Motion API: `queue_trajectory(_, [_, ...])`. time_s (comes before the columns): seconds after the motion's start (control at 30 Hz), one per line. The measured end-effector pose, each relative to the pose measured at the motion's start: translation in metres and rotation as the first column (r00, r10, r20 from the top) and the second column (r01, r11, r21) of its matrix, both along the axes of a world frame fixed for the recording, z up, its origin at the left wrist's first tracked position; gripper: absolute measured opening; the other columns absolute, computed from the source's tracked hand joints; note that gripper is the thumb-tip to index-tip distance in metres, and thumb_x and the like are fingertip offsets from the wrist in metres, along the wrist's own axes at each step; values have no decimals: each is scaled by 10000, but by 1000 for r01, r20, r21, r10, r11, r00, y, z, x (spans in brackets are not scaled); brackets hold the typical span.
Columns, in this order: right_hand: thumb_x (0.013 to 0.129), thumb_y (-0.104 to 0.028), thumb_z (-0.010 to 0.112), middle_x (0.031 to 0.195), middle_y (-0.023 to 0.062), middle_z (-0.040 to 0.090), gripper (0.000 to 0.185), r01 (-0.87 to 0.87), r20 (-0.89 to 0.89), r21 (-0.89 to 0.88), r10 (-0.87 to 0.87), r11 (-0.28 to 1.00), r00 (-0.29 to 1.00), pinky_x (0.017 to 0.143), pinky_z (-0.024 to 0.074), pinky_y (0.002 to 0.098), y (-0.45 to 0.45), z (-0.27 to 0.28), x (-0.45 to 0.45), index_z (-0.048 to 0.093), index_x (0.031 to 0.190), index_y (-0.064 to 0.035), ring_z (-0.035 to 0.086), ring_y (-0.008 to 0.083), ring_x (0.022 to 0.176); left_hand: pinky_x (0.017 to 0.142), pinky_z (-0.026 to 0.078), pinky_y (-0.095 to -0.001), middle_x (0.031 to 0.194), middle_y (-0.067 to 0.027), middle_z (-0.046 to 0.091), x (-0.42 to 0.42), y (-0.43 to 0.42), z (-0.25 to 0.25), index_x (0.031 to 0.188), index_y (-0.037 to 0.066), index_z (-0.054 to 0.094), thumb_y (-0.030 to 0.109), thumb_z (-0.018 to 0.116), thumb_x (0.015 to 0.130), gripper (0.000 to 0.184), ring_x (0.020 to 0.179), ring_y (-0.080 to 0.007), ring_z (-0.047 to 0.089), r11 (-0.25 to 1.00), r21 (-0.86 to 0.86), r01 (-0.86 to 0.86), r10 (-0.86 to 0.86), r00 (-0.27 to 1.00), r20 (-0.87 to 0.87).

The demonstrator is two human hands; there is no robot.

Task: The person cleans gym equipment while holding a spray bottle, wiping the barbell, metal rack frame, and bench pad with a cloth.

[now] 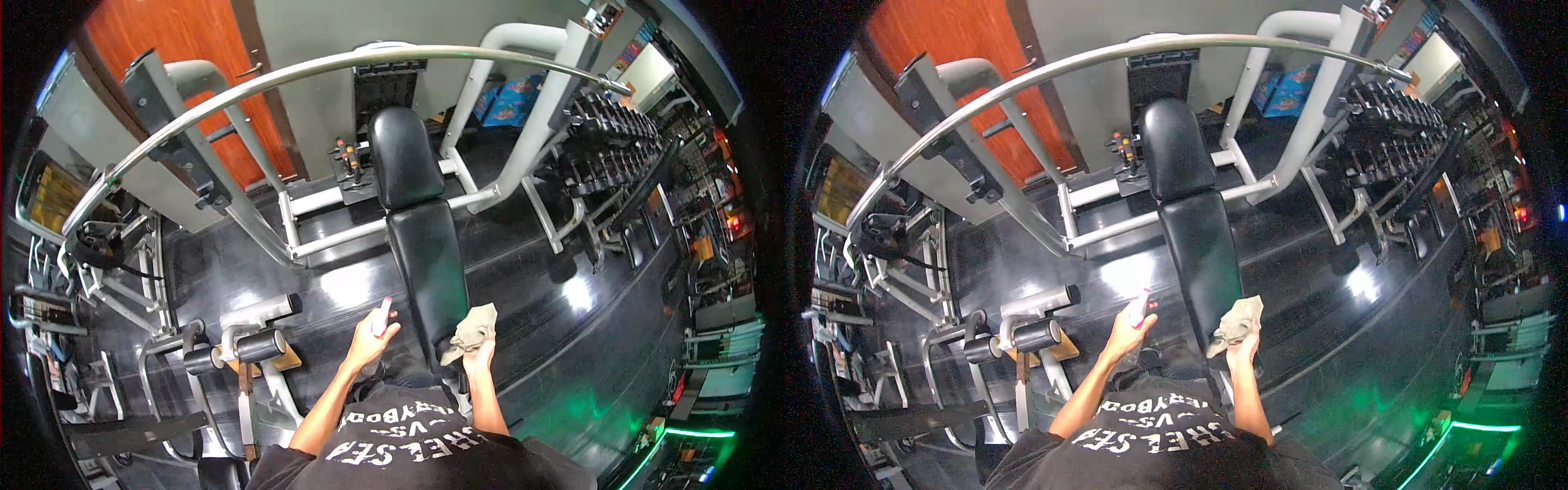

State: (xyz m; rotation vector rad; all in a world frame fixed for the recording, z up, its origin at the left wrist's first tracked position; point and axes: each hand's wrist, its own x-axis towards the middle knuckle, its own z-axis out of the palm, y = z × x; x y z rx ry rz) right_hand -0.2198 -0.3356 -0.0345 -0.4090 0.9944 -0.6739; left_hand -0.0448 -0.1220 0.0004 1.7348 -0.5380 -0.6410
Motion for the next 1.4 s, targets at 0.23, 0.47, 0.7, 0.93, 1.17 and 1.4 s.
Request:
queue_trajectory(0.23, [949,-404,391,1269,80,516,450,76,-19,-33,-76,997,997,977,402,480,-8,-16,-59,433,1297,-123,516,285,1153,680,485,-302,765,-86,629,-11,-58,5,949,25,594,206,712,806,259,720,-140,600,988,92,-128,119,988,95])
queue_trajectory(0.47, [950,-387,385,1291,92,498,460,150,-53,-1,-150,989,987,981,397,479,-21,-37,-89,416,1325,-123,502,287,1165,646,486,-351,741,-114,621,-26,-76,-2,938,43,603,200,699,802,229,672,-208,605,983,116,-141,121,979,164])
queue_trajectory(0.7, [943,-384,407,1302,95,489,467,168,-26,-15,-168,986,985,981,391,478,-40,-28,-88,423,1326,-117,493,299,1173,660,488,-343,765,-126,634,-59,-73,-6,964,50,603,187,691,794,235,682,-217,608,978,183,-99,73,987,142])
queue_trajectory(0.93, [940,-384,423,1254,68,534,453,230,30,-70,-228,971,973,972,407,449,-49,-34,-127,448,1299,-109,521,269,1141,671,496,-353,746,-115,639,-96,-63,-21,965,44,605,224,687,789,265,707,-215,630,947,314,67,-70,998,-4])
queue_trajectory(1.17, [930,-401,452,1176,43,579,415,311,39,-40,-310,950,950,954,423,410,-39,-21,-162,506,1232,-120,552,234,1090,705,497,-384,817,-177,653,-129,-58,-22,947,26,590,252,677,773,298,774,-281,655,881,424,209,-162,976,-143])
queue_trajectory(1.4, [924,-373,489,1146,48,620,358,283,264,15,-277,959,924,964,428,396,-18,3,-177,573,1166,-123,583,213,1053,646,499,-344,780,-120,651,-162,-39,-33,938,42,611,240,676,776,264,676,-198,637,879,323,349,-345,936,-72])
